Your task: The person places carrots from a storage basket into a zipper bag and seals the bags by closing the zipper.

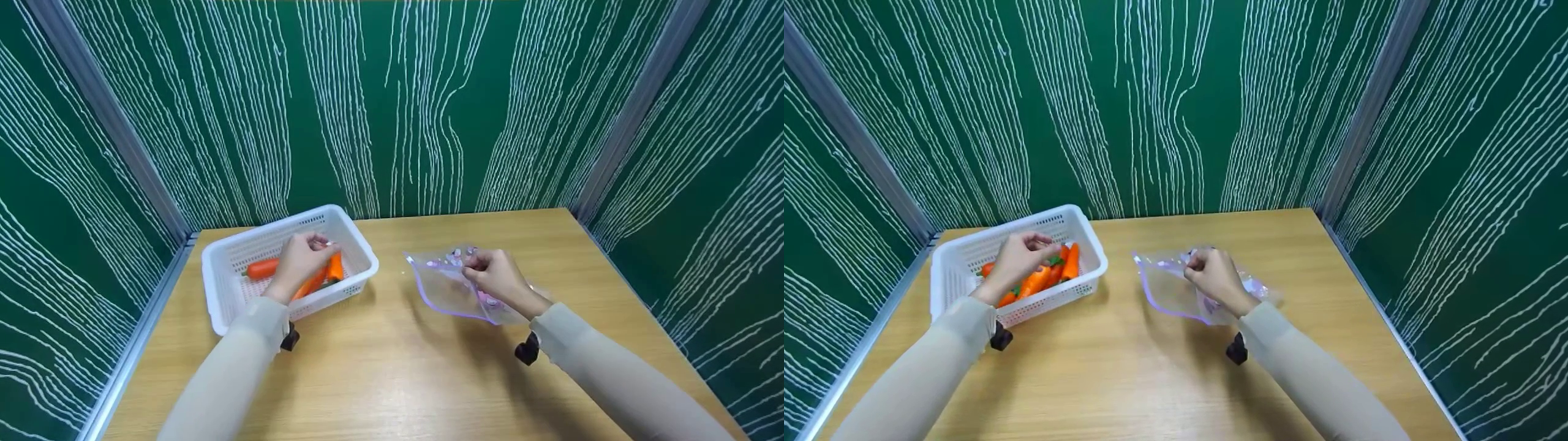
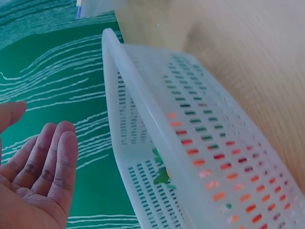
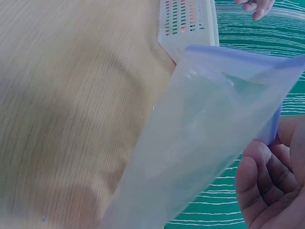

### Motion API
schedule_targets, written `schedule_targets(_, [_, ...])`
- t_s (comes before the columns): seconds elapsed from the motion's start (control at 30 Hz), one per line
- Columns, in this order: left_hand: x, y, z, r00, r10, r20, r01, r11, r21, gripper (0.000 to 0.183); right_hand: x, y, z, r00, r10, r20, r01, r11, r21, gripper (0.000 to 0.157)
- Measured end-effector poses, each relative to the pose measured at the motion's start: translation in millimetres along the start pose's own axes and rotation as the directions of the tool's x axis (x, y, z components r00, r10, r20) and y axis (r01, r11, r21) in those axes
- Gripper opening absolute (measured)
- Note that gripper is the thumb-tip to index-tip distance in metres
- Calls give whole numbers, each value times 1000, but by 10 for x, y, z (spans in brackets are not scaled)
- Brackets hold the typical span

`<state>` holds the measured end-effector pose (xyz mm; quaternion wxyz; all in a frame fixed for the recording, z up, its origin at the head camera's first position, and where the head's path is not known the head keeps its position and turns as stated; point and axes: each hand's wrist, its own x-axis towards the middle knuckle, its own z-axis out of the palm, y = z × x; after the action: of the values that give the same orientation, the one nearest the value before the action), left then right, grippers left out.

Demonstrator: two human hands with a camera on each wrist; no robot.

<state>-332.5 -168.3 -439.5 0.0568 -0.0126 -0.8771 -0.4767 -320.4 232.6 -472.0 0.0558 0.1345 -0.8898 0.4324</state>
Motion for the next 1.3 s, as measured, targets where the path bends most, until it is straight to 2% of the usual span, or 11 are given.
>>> schedule_targets(0.23, [18,-96,-97,999,-8,46,8,1000,8,32,-1,-1,-17,999,43,26,-43,999,14,11])
schedule_targets(0.57, [60,-294,-179,996,-30,82,23,997,76,39,-11,6,-6,999,47,24,-48,998,30,10])
schedule_targets(0.77, [79,-378,-186,994,-41,106,29,993,110,49,-6,10,15,999,42,16,-42,999,34,9])
schedule_targets(1.0, [96,-465,-180,981,-106,163,81,984,157,70,-2,13,32,999,-23,-27,23,1000,-5,12])
schedule_targets(1.17, [118,-507,-141,980,-111,164,80,979,185,70,-3,10,37,1000,-13,-28,13,1000,2,11])
schedule_targets(1.3, [115,-534,-107,976,-160,149,133,975,180,68,-13,2,33,1000,5,-19,-5,1000,0,9])
